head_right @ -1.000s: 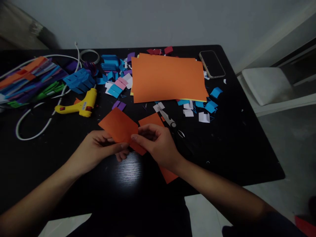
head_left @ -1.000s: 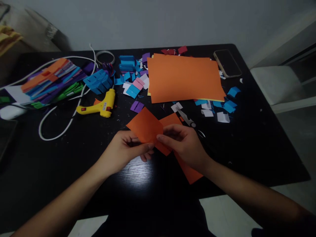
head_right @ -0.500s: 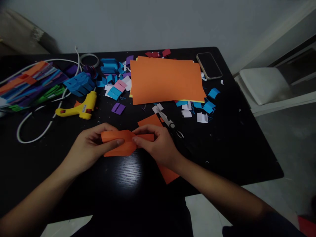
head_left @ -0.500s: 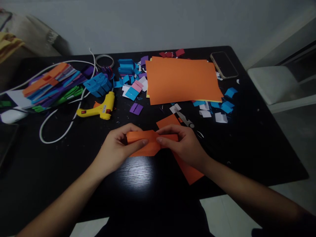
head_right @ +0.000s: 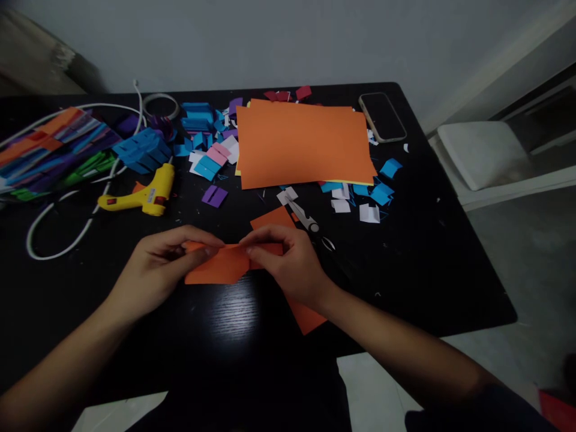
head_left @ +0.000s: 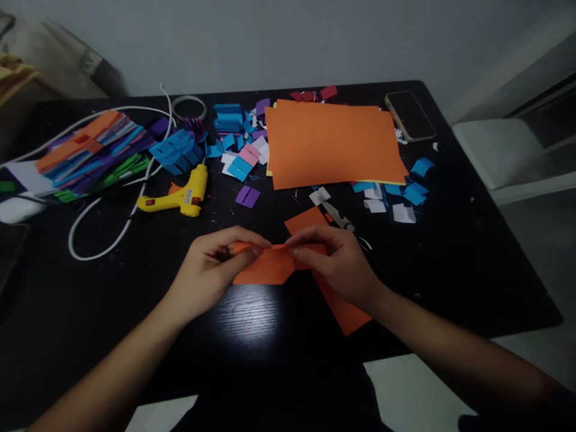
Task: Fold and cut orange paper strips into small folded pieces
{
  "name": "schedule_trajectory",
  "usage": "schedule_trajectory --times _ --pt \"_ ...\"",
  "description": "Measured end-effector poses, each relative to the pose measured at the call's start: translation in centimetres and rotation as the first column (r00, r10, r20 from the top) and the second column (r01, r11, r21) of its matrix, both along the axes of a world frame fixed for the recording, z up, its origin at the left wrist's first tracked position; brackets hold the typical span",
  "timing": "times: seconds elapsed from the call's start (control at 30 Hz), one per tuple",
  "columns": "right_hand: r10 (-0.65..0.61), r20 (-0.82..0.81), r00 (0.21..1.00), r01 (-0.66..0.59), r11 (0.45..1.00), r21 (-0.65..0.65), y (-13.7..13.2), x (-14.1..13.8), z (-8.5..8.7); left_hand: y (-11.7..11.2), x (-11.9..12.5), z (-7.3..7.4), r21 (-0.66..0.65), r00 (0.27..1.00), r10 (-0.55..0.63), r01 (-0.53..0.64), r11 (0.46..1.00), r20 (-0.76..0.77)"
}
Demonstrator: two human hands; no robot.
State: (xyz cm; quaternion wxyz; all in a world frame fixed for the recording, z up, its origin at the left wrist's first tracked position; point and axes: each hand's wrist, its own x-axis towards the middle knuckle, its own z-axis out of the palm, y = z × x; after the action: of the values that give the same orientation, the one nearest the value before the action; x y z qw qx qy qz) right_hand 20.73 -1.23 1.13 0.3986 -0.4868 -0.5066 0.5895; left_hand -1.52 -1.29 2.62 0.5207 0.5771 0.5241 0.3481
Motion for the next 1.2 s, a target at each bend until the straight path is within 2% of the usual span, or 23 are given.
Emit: schedule_trajectory --times 0.2,0.4,0.53,0.7,0.87,1.03,1.2 --pt "0.032 -0.122 0.992 -0.045 0.993 -0.108 -0.07 -0.05 0.0 0.06 -0.19 -0.02 -0.014 0.999 -0.038 0.038 0.999 0.021" --pt "0.0 -0.19 0.982 -0.043 0.974 -0.224 -0.24 -0.34 -0.17 -0.21 -0.05 0.23 0.002 0.997 -0.074 0.074 0.997 -0.001" --pt "-0.004 -0.171 0.985 -0.036 0.972 -0.231 -0.33 -0.29 -0.31 -0.33 0.15 0.16 0.026 0.999 -0.04 0.04 0.999 -0.016" --pt "0.092 -0.144 0.985 -0.124 0.965 -0.23 -0.36 -0.28 -0.51 -0.41 0.35 -0.29 0.072 0.999 0.001 0.003 0.997 -0.053" --pt "0.126 -0.11 0.986 -0.15 0.959 -0.242 -0.35 -0.29 -0.55 -0.47 0.37 -0.48 0.061 0.998 -0.006 0.01 0.998 -0.059" --pt "0.129 -0.102 0.986 -0.15 0.959 -0.242 -0.42 -0.26 -0.46 -0.37 0.35 -0.48 0.059 0.996 0.068 -0.065 0.996 -0.053" --pt "0.124 -0.085 0.989 -0.142 0.954 -0.263 -0.36 -0.34 -0.46 -0.25 0.34 -0.49 -0.014 0.993 0.117 -0.117 0.993 0.018"
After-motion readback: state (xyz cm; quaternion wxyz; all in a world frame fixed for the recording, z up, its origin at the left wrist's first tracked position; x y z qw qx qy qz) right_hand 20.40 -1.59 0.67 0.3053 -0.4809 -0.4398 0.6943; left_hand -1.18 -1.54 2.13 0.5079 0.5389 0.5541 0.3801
